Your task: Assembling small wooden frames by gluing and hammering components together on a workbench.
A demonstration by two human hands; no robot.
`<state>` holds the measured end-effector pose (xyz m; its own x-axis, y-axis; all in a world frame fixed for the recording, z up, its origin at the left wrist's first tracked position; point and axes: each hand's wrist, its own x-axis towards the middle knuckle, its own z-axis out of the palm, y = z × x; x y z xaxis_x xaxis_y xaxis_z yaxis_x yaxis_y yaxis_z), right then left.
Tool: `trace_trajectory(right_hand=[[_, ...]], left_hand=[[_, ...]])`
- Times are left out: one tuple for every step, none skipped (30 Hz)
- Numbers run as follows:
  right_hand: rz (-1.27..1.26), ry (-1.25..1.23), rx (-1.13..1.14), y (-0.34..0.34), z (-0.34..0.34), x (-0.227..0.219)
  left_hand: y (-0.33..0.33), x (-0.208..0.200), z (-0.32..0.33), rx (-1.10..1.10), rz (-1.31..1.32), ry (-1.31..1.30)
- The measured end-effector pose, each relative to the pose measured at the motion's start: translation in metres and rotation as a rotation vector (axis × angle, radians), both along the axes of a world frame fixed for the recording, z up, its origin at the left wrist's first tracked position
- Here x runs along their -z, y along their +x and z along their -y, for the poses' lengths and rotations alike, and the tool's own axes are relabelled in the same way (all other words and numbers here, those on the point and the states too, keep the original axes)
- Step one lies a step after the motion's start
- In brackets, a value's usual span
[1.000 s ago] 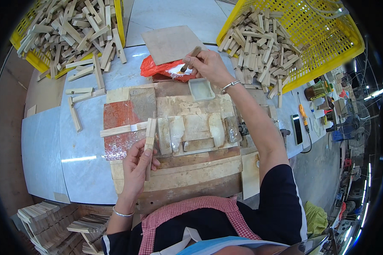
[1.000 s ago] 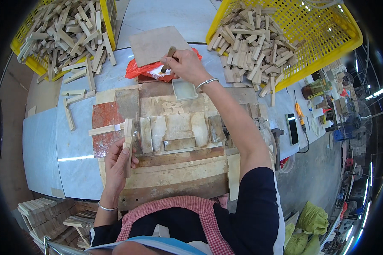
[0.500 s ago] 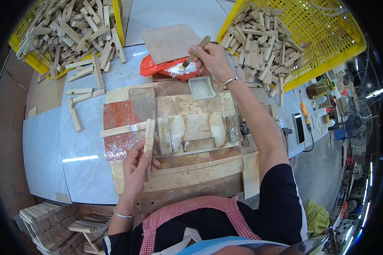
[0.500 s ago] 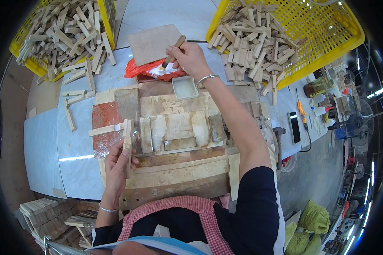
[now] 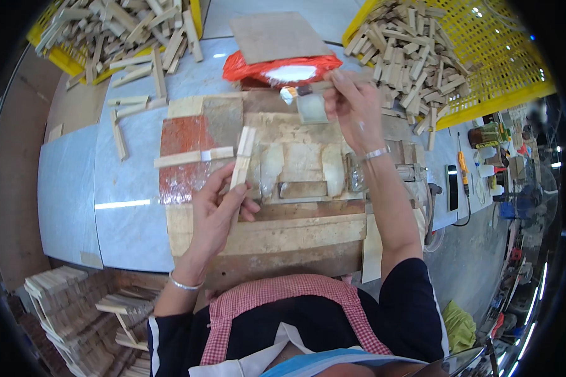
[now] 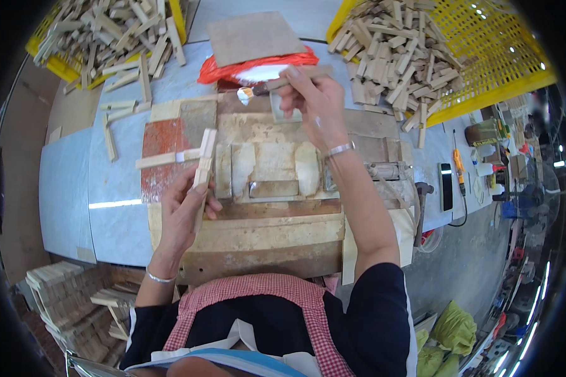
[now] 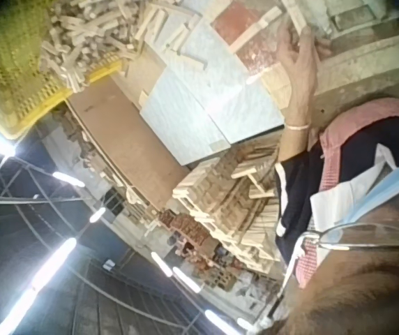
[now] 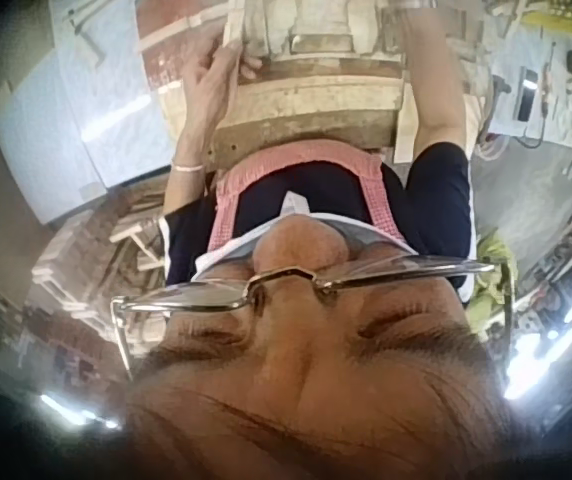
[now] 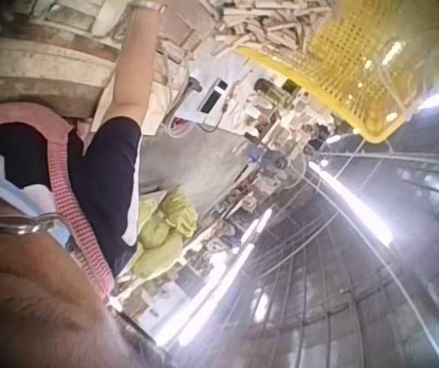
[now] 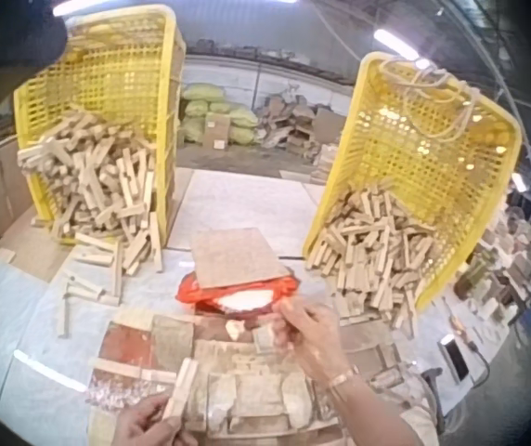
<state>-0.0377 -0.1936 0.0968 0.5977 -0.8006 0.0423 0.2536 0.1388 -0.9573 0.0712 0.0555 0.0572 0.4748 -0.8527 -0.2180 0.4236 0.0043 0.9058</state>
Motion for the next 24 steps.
trace_trajectory(right_hand=[[-0.008, 0.01, -0.013, -0.007, -0.016, -0.002], [0.015, -0.03, -0.029, -0.015, -0.031, -0.004], [0.039, -0.071, -0.044, -0.023, -0.045, -0.004], [0.035, -0.068, -0.054, -0.028, -0.06, -0.004], [0.012, -0.154, -0.027, -0.032, -0.075, -0.002], [-0.01, -0.24, 0.0, -0.034, -0.087, -0.001], [-0.012, -0.242, -0.002, -0.037, -0.096, 0.001], [0.014, -0.306, -0.016, -0.04, -0.103, 0.003], [0.042, -0.372, -0.03, -0.043, -0.109, 0.005], [0.042, -0.374, -0.031, -0.044, -0.115, 0.005], [0.067, -0.378, -0.047, -0.045, -0.119, 0.006], [0.092, -0.383, -0.064, -0.046, -0.122, 0.006], [0.066, -0.405, -0.095, -0.048, -0.123, 0.005], [0.068, -0.406, -0.096, -0.049, -0.125, 0.005], [0.048, -0.466, -0.098, -0.049, -0.125, 0.008], [0.029, -0.525, -0.101, -0.05, -0.125, 0.011], [0.029, -0.526, -0.103, -0.052, -0.124, 0.014], [-0.025, -0.689, -0.087, -0.054, -0.122, 0.016], [-0.078, -0.852, -0.071, -0.055, -0.121, 0.017], [-0.077, -0.852, -0.074, -0.054, -0.12, 0.014], [-0.074, -1.002, -0.072, -0.053, -0.12, 0.009], [-0.072, -1.152, -0.068, -0.052, -0.12, 0.006], [-0.072, -1.153, -0.07, -0.051, -0.121, 0.004], [-0.083, -1.205, -0.085, -0.051, -0.122, 0.003]], left_hand=[[-0.002, -0.001, 0.003, 0.001, 0.01, -0.027], [-0.004, -0.003, 0.005, -0.011, 0.006, -0.02], [-0.006, -0.005, 0.005, 0.002, -0.016, -0.032], [-0.008, -0.007, 0.005, 0.018, -0.037, -0.048], [-0.011, -0.008, 0.007, 0.024, -0.018, -0.035], [-0.015, -0.009, 0.006, 0.02, -0.022, -0.035], [-0.019, -0.01, 0.005, 0.005, -0.002, -0.036], [-0.022, -0.011, 0.005, -0.011, 0.019, -0.037], [-0.025, -0.012, 0.004, -0.013, 0.017, -0.039], [-0.027, -0.014, 0.004, -0.014, 0.011, -0.047], [-0.029, -0.015, 0.003, -0.016, 0.006, -0.055], [-0.031, -0.017, 0.002, -0.018, 0.008, -0.057], [-0.034, -0.019, 0.001, -0.018, 0.005, -0.059], [-0.035, -0.021, -0.001, -0.018, 0.002, -0.062], [-0.035, -0.023, -0.002, -0.019, 0.003, -0.063], [-0.036, -0.024, -0.003, -0.013, 0.005, -0.071], [-0.036, -0.025, -0.004, -0.007, 0.006, -0.078], [-0.036, -0.025, -0.005, -0.009, 0.006, -0.079], [-0.037, -0.026, -0.005, -0.012, -0.002, -0.083], [-0.036, -0.027, -0.006, -0.015, -0.009, -0.086], [-0.036, -0.027, -0.006, -0.018, -0.009, -0.086], [-0.036, -0.027, -0.006, -0.03, -0.032, -0.093], [-0.036, -0.026, -0.005, -0.041, -0.054, -0.1], [-0.035, -0.026, -0.005, -0.043, -0.055, -0.1]])
